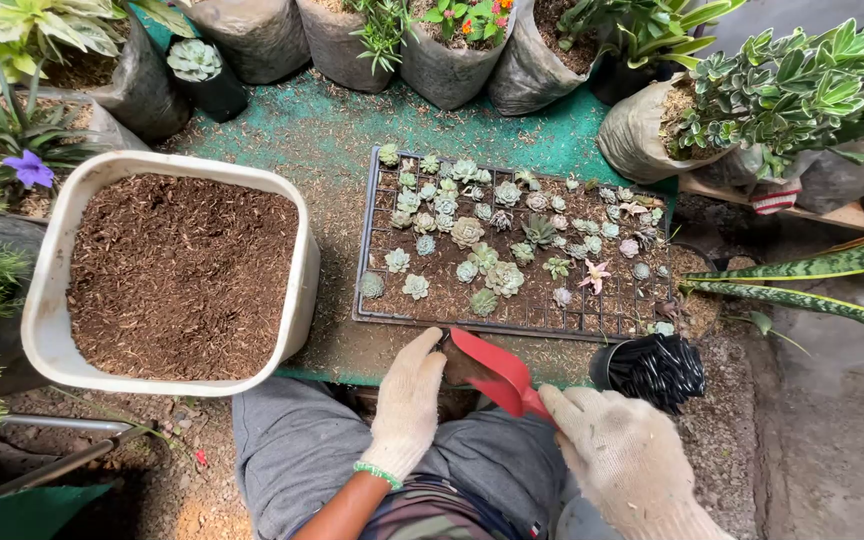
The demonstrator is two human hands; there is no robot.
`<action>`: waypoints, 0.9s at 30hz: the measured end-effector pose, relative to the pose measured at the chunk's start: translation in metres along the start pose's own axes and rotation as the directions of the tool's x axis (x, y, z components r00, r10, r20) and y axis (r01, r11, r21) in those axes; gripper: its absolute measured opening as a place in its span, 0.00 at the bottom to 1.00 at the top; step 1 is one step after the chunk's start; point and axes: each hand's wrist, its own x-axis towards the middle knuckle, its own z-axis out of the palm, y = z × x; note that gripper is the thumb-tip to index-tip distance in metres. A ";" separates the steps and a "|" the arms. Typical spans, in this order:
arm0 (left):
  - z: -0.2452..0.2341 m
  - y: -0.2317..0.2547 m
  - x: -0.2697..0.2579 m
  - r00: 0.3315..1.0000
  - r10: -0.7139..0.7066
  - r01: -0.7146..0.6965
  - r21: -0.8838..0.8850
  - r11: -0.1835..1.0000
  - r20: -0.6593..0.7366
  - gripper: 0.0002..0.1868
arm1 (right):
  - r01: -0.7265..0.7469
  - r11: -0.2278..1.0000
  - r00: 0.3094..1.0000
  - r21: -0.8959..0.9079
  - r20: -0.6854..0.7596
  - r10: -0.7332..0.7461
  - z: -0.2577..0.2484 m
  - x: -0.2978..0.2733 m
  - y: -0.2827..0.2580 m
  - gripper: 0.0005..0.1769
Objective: Planting small succulents into pots using soil and a trowel
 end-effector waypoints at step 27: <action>-0.231 0.102 0.000 0.727 0.163 -0.045 0.190 0.981 -0.667 0.29 | 0.289 0.918 0.822 -0.273 -0.421 -0.384 -0.124 0.207 -0.153 0.09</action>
